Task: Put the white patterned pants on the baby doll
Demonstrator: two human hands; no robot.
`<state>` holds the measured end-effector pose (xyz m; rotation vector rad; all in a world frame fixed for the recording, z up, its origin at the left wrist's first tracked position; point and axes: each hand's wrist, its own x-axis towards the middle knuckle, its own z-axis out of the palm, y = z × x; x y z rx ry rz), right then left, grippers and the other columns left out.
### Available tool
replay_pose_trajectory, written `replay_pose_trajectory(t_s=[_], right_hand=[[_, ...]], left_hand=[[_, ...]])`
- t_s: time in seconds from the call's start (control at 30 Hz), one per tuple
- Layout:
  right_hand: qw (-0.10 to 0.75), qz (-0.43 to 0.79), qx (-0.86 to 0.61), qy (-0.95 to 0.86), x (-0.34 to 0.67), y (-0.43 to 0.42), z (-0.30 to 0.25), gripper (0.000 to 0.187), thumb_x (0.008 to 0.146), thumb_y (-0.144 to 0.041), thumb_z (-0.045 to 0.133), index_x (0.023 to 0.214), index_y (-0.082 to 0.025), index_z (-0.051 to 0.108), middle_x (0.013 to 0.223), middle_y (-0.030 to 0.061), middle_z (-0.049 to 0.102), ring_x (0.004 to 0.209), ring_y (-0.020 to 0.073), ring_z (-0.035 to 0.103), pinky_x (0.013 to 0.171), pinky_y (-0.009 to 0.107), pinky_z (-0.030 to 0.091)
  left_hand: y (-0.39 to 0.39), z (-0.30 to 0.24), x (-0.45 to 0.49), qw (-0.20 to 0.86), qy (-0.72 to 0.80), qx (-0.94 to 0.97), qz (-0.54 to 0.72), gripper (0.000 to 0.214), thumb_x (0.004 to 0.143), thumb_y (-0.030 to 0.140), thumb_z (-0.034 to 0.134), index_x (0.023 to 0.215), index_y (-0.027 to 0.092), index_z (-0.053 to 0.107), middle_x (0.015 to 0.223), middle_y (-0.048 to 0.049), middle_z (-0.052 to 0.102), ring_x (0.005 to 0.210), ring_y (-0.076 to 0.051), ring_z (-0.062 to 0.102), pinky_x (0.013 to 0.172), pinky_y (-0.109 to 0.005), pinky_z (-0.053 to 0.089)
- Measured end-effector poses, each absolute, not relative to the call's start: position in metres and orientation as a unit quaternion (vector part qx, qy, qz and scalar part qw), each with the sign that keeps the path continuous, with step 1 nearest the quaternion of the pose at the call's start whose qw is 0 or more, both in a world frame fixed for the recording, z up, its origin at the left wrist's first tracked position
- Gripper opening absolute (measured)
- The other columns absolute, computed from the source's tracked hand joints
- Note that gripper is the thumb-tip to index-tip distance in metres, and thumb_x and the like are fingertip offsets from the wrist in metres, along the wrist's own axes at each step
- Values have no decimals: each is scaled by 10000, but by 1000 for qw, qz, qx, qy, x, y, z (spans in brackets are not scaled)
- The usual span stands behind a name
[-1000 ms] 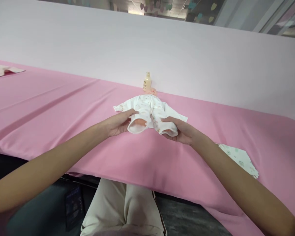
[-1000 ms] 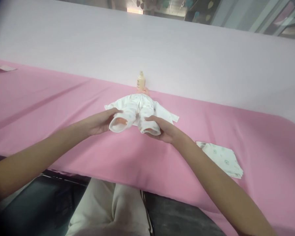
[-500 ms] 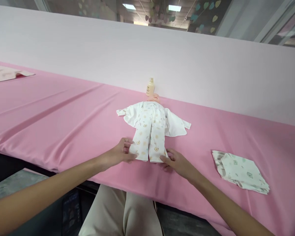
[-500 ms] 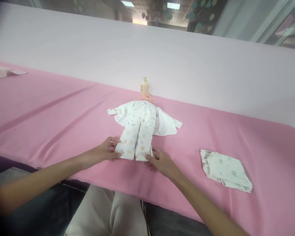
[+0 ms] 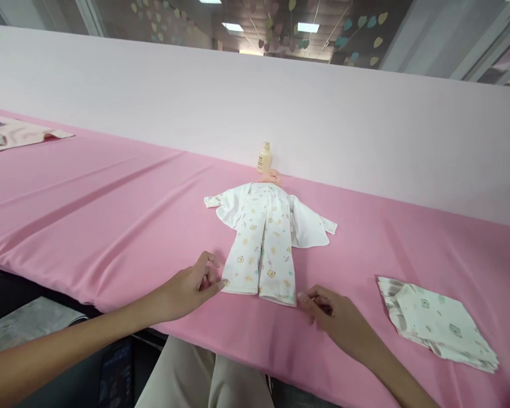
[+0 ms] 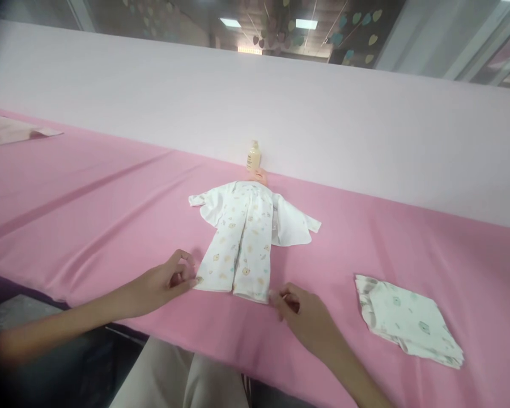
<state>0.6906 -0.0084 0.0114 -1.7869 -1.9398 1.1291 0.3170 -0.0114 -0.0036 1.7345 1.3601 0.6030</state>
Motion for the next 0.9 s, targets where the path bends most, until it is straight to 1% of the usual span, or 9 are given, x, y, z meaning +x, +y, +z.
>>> replay_pose_trajectory(t_s=[0.07, 0.17, 0.23, 0.33, 0.5, 0.63, 0.77, 0.83, 0.9], right_hand=[[133, 324, -653, -671, 712, 12, 19, 499, 1002, -725, 469, 955, -278, 686, 925, 42, 792, 792, 248, 717, 728, 376, 518], [127, 221, -721, -645, 741, 54, 29, 486, 961, -726, 503, 1036, -291, 708, 1092, 61, 803, 990, 295, 743, 840, 413, 544], [124, 186, -749, -623, 754, 85, 31, 513, 946, -735, 511, 1081, -278, 702, 1144, 85, 796, 1056, 316, 741, 873, 428, 551], [128, 157, -764, -613, 761, 126, 25, 554, 938, -748, 516, 1122, -247, 666, 1205, 118, 776, 1109, 329, 734, 921, 440, 546], [140, 121, -766, -615, 762, 149, 3, 491, 942, -673, 539, 1143, -230, 607, 1306, 138, 715, 1121, 321, 730, 939, 437, 533], [149, 68, -745, -647, 769, 139, -10, 486, 939, -679, 516, 1116, -233, 596, 1278, 148, 695, 1073, 335, 724, 839, 435, 548], [199, -20, -693, -693, 751, 138, -6, 458, 950, -644, 525, 1129, -230, 605, 1195, 146, 698, 1118, 359, 676, 833, 445, 541], [230, -15, -651, -724, 726, 145, 3, 440, 979, -633, 515, 1137, -235, 617, 1168, 128, 702, 1075, 335, 670, 848, 443, 536], [254, 14, -613, -748, 693, 156, 15, 416, 998, -625, 524, 1131, -245, 627, 1158, 111, 706, 1033, 306, 663, 856, 431, 530]], left_hand=[[-5, 8, 319, 357, 565, 709, 225, 326, 1049, 580, 527, 1020, 258, 487, 794, 38, 578, 692, -168, 552, 647, -306, 424], [16, 28, 334, 275, 563, 744, 233, 320, 1057, 556, 513, 975, 251, 570, 771, 22, 599, 677, -177, 558, 626, -309, 404], [40, 38, 352, 213, 529, 780, 257, 294, 1061, 509, 510, 965, 246, 601, 810, 3, 637, 722, -189, 585, 676, -328, 433], [89, 46, 382, 135, 478, 816, 296, 208, 1049, 411, 520, 974, 238, 606, 900, -18, 700, 833, -216, 623, 815, -384, 470], [169, 25, 383, 61, 498, 791, 351, 139, 1022, 342, 496, 998, 232, 577, 1015, -52, 723, 949, -259, 641, 926, -448, 474], [197, -14, 329, 8, 606, 714, 350, 198, 991, 424, 532, 1025, 231, 553, 1074, -88, 715, 1037, -308, 634, 987, -486, 469], [204, -45, 286, -5, 707, 656, 265, 383, 949, 592, 566, 1023, 216, 574, 1129, -150, 716, 1130, -393, 620, 995, -533, 468], [205, -48, 280, 0, 723, 652, 231, 417, 936, 622, 564, 1004, 212, 594, 1116, -158, 723, 1134, -408, 622, 995, -538, 467], [206, -46, 279, 18, 726, 654, 211, 376, 932, 593, 566, 948, 219, 604, 1081, -142, 734, 1107, -396, 634, 986, -522, 470]])
